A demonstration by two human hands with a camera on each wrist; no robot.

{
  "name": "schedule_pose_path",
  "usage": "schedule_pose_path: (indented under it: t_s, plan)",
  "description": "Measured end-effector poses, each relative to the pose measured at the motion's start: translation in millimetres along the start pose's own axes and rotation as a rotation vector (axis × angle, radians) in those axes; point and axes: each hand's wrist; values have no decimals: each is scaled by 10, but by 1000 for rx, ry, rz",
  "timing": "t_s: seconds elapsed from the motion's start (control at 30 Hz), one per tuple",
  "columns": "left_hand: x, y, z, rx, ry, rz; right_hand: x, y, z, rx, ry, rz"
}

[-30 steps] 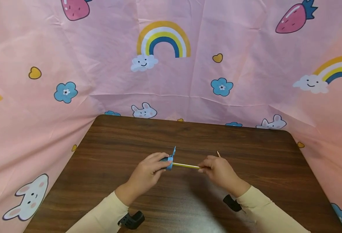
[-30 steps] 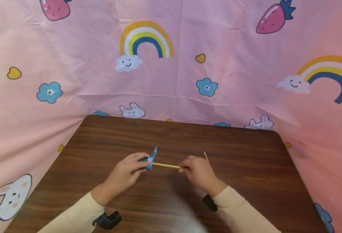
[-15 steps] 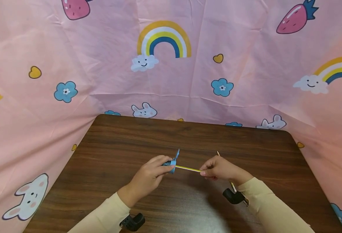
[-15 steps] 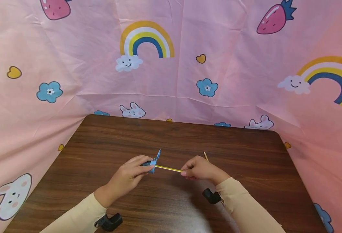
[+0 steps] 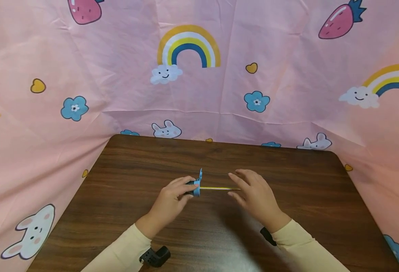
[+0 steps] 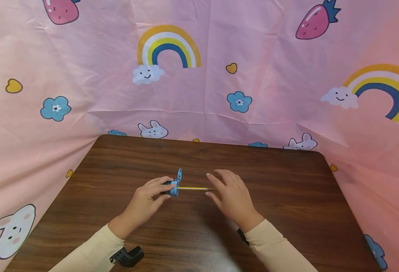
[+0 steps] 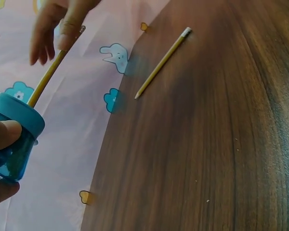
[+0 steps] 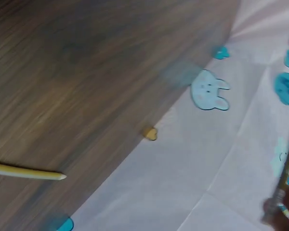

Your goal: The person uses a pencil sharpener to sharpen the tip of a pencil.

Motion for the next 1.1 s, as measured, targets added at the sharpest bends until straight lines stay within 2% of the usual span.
schedule_pose_path:
  t_s: [0.13, 0.3, 0.47, 0.57, 0.63, 0.7, 0.83, 0.93, 1.03, 1.1]
  plan:
    - [10, -20, 14, -3, -57, -18, 34, 67, -43, 148, -139, -34]
    - [68, -52, 39, -10, -110, -28, 18, 127, -65, 286, -240, -57]
    - [120, -55, 50, -36, -150, -46, -13, 152, -53, 403, -278, -83]
    - [124, -39, 37, -51, -142, -36, -23, 148, -55, 406, -264, -58]
    - [114, -25, 18, -60, -103, -17, -24, 138, -65, 371, -237, -18]
    - [96, -11, -3, -61, -37, 15, -24, 126, -81, 314, -208, 27]
    - [51, 14, -34, -39, 109, 73, -32, 81, -93, 128, -115, 130]
    - [27, 28, -38, -10, 217, 94, -17, 19, -58, -119, 34, 268]
    - [16, 40, -34, 15, 324, 104, 52, -51, 18, -396, 241, 513]
    - [16, 42, -28, 28, 373, 105, 114, -85, 73, -554, 374, 701]
Point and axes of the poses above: each hand's wrist, its own z-axis towards the middle knuckle, its own y-axis out of the palm, x = y × z, and after that the axes turned 5 degrees about x, right-handed
